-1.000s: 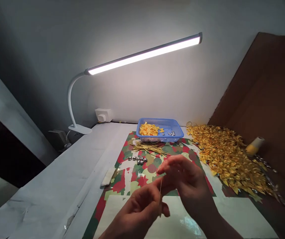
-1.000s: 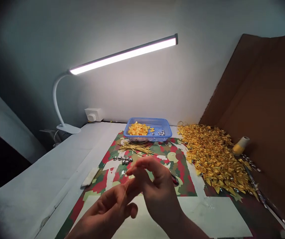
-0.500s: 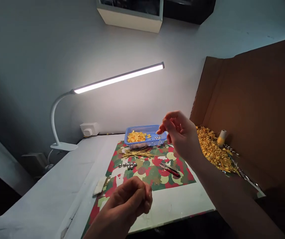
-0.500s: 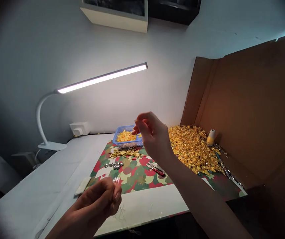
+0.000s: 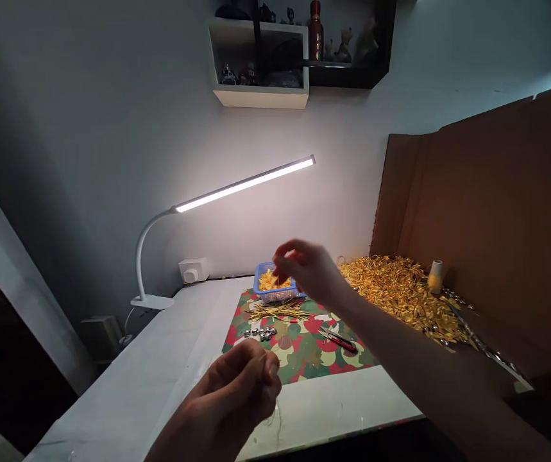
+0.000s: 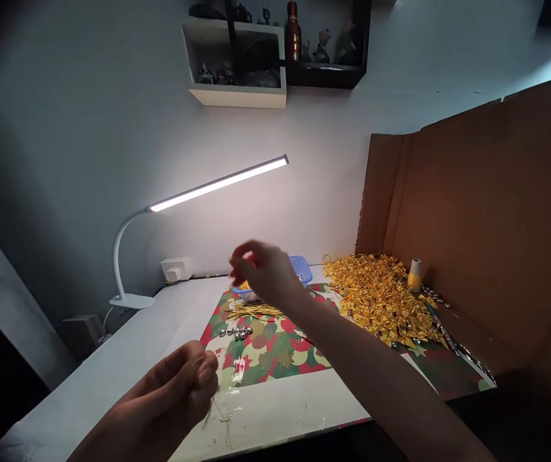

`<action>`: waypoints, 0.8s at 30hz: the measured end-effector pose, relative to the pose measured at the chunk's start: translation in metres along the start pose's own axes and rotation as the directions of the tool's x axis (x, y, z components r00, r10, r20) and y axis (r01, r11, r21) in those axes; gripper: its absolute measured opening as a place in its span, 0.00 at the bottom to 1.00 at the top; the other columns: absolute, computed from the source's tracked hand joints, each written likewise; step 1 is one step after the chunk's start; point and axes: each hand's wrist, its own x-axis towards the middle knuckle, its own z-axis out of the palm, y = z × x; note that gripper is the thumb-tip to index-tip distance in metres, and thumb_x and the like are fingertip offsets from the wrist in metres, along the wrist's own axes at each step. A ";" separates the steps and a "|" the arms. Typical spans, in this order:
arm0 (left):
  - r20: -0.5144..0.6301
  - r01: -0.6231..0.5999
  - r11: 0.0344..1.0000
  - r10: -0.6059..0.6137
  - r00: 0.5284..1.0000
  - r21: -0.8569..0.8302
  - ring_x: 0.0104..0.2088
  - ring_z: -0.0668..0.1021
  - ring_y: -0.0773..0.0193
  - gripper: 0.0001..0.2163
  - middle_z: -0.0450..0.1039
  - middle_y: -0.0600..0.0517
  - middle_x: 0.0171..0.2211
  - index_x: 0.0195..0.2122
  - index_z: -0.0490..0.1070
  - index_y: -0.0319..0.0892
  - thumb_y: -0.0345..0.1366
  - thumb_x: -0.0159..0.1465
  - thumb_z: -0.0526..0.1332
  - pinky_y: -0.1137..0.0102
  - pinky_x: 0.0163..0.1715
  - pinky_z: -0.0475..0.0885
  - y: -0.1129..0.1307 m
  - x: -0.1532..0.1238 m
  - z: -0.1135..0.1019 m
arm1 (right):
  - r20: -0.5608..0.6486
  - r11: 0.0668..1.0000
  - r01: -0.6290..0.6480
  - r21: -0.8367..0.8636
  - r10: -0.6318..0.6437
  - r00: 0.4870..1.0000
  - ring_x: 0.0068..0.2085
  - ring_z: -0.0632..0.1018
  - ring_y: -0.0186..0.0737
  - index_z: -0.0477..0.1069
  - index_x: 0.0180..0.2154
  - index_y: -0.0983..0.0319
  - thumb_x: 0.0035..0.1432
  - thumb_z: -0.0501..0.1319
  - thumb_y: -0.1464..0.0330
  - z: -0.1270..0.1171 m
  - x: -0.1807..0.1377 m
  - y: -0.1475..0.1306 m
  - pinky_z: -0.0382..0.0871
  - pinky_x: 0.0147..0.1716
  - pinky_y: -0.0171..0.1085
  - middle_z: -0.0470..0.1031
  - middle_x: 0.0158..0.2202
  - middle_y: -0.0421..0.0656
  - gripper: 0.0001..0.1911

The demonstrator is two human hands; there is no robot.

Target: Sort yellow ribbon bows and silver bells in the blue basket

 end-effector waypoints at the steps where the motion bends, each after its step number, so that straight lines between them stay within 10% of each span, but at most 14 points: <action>1: -0.017 -0.001 0.999 0.000 1.000 -0.048 0.24 0.73 0.73 0.07 0.75 0.55 0.26 0.25 0.78 0.37 0.28 0.59 0.73 0.81 0.27 0.75 0.002 0.000 0.001 | 0.043 0.997 -0.080 -0.002 0.080 0.996 0.24 0.77 0.30 0.71 0.32 0.62 0.62 0.64 0.70 0.002 -0.001 0.015 0.66 0.19 0.27 0.75 0.22 0.36 0.05; 8: -0.233 -0.122 0.958 0.060 0.971 -0.261 0.25 0.82 0.73 0.24 0.77 0.49 0.26 0.27 0.78 0.31 0.15 0.71 0.45 0.81 0.30 0.81 0.011 0.021 0.000 | 0.007 0.943 -0.321 0.089 0.321 0.947 0.25 0.72 0.29 0.68 0.36 0.61 0.64 0.63 0.60 0.010 -0.072 0.090 0.64 0.18 0.26 0.73 0.30 0.38 0.11; 13: -0.387 -0.174 0.939 0.048 0.921 -0.297 0.27 0.84 0.69 0.20 0.78 0.45 0.30 0.33 0.75 0.30 0.20 0.73 0.44 0.79 0.29 0.83 0.004 0.036 -0.015 | 0.247 0.850 -0.436 0.295 0.374 0.894 0.40 0.80 0.41 0.69 0.48 0.59 0.53 0.69 0.60 0.045 -0.124 0.108 0.68 0.18 0.27 0.76 0.45 0.45 0.22; 18: -0.478 -0.219 0.927 0.051 0.877 -0.303 0.26 0.85 0.68 0.18 0.75 0.45 0.30 0.39 0.71 0.29 0.23 0.75 0.42 0.79 0.27 0.83 0.008 0.044 -0.028 | 0.339 0.826 -0.494 0.270 0.399 0.852 0.20 0.70 0.28 0.78 0.36 0.64 0.52 0.67 0.67 0.055 -0.126 0.116 0.62 0.21 0.28 0.72 0.21 0.36 0.09; 24: -0.546 -0.308 0.913 0.120 0.829 -0.266 0.22 0.82 0.70 0.19 0.74 0.48 0.30 0.35 0.70 0.32 0.21 0.74 0.41 0.81 0.16 0.77 0.023 0.044 -0.032 | 0.174 0.896 -0.445 0.011 0.436 0.883 0.22 0.65 0.30 0.74 0.29 0.64 0.63 0.58 0.63 0.010 -0.143 0.106 0.55 0.23 0.31 0.66 0.19 0.36 0.14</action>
